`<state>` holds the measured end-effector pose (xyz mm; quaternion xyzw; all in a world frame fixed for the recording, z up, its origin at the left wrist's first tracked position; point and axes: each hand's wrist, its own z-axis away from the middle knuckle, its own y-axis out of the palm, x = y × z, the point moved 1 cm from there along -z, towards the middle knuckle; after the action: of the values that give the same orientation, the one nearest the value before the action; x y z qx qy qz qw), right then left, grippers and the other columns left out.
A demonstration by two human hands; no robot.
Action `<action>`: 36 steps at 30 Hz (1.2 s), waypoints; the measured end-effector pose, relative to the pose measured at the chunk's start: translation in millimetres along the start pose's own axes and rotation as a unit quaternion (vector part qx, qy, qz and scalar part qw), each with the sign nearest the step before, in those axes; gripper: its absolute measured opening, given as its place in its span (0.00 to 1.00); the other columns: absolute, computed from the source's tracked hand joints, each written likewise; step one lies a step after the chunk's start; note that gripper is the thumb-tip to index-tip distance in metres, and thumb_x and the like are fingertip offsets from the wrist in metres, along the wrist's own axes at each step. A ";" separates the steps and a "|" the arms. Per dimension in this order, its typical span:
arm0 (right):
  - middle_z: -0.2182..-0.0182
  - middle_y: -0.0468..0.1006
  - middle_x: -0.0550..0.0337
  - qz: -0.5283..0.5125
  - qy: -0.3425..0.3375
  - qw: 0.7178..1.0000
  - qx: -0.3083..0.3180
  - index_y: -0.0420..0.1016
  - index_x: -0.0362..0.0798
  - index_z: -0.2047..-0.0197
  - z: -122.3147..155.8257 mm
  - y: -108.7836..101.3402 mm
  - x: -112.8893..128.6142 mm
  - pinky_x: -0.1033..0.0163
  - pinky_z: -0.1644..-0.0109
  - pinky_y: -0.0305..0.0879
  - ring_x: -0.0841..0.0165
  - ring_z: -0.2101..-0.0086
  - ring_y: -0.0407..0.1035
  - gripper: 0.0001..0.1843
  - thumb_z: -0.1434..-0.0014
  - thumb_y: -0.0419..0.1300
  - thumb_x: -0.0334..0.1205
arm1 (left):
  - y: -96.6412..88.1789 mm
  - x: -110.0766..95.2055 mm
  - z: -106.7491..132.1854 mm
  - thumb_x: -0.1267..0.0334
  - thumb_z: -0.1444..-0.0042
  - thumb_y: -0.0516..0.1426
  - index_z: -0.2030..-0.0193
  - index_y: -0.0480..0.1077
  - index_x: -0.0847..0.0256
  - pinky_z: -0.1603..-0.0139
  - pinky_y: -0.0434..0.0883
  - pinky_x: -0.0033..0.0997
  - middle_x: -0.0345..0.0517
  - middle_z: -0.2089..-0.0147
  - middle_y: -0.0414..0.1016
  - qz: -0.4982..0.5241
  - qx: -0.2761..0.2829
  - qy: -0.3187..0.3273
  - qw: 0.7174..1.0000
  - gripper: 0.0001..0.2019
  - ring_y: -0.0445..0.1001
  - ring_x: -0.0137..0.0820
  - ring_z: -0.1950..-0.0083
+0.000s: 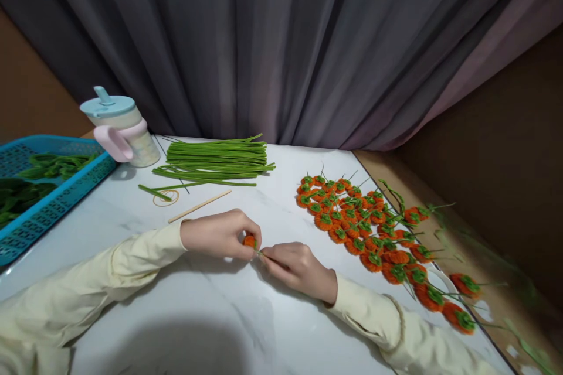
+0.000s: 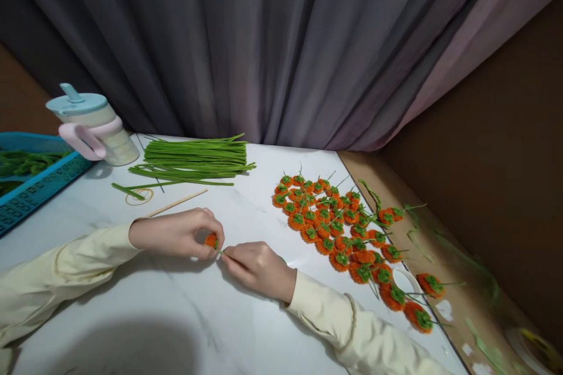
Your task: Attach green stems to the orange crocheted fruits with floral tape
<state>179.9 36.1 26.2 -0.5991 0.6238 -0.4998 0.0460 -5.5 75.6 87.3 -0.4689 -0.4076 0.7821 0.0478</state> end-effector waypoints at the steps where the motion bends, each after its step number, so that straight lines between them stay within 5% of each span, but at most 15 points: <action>1: 0.79 0.72 0.59 0.051 -0.034 0.998 0.000 0.70 0.42 0.63 1.2 1.2 -0.3 0.69 0.75 0.59 0.74 0.80 0.64 0.13 0.33 0.46 0.36 | 0.0 0.6 -0.8 0.70 0.54 0.55 0.69 0.75 0.62 0.66 0.64 0.22 0.39 0.73 0.73 0.021 0.010 -0.014 1.000 0.07 0.68 0.27 0.71; 8: 0.75 0.73 0.49 0.321 -0.235 0.917 -0.013 0.64 0.27 0.53 4.2 1.4 4.1 0.60 0.75 0.64 0.64 0.75 0.68 0.13 0.40 0.47 0.24 | -3.1 -0.8 -3.7 0.64 0.50 0.56 0.69 0.73 0.64 0.67 0.66 0.23 0.40 0.73 0.73 0.158 0.094 -0.071 0.980 0.07 0.69 0.27 0.71; 12: 0.74 0.73 0.47 0.323 -0.221 0.920 -0.022 0.65 0.25 0.55 4.9 0.1 3.7 0.60 0.74 0.65 0.63 0.73 0.69 0.12 0.42 0.51 0.23 | 2.9 -7.2 1.0 0.61 0.50 0.60 0.67 0.71 0.62 0.51 0.62 0.36 0.42 0.68 0.73 -0.048 -0.018 0.016 0.999 0.07 0.69 0.34 0.59; 17: 0.73 0.73 0.52 0.260 -0.168 0.951 -0.024 0.65 0.33 0.55 2.1 -0.3 3.9 0.63 0.72 0.64 0.66 0.72 0.69 0.09 0.39 0.54 0.27 | 14.1 -18.7 9.5 0.64 0.47 0.60 0.70 0.68 0.62 0.44 0.51 0.48 0.45 0.63 0.71 -0.238 -0.141 0.125 0.953 0.06 0.59 0.45 0.44; 24: 0.69 0.77 0.53 0.236 -0.126 0.963 -0.044 0.68 0.40 0.57 -2.0 -2.8 5.7 0.63 0.69 0.62 0.67 0.68 0.67 0.06 0.38 0.53 0.28 | 16.6 -21.6 10.5 0.72 0.43 0.55 0.70 0.67 0.63 0.47 0.52 0.46 0.45 0.65 0.70 -0.276 -0.144 0.141 0.940 0.05 0.61 0.43 0.45; 36: 0.67 0.77 0.45 0.286 -0.178 0.939 -0.061 0.70 0.33 0.57 0.7 0.3 6.0 0.56 0.68 0.64 0.59 0.64 0.67 0.11 0.41 0.51 0.23 | 26.9 -21.4 13.0 0.84 0.51 0.51 0.72 0.68 0.65 0.49 0.50 0.48 0.48 0.68 0.70 -0.336 -0.181 0.158 0.911 0.11 0.59 0.47 0.42</action>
<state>178.5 30.9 28.9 -0.4763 0.7798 -0.3113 0.2609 4.6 40.3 86.8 -0.4217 -0.6629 0.5485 0.2861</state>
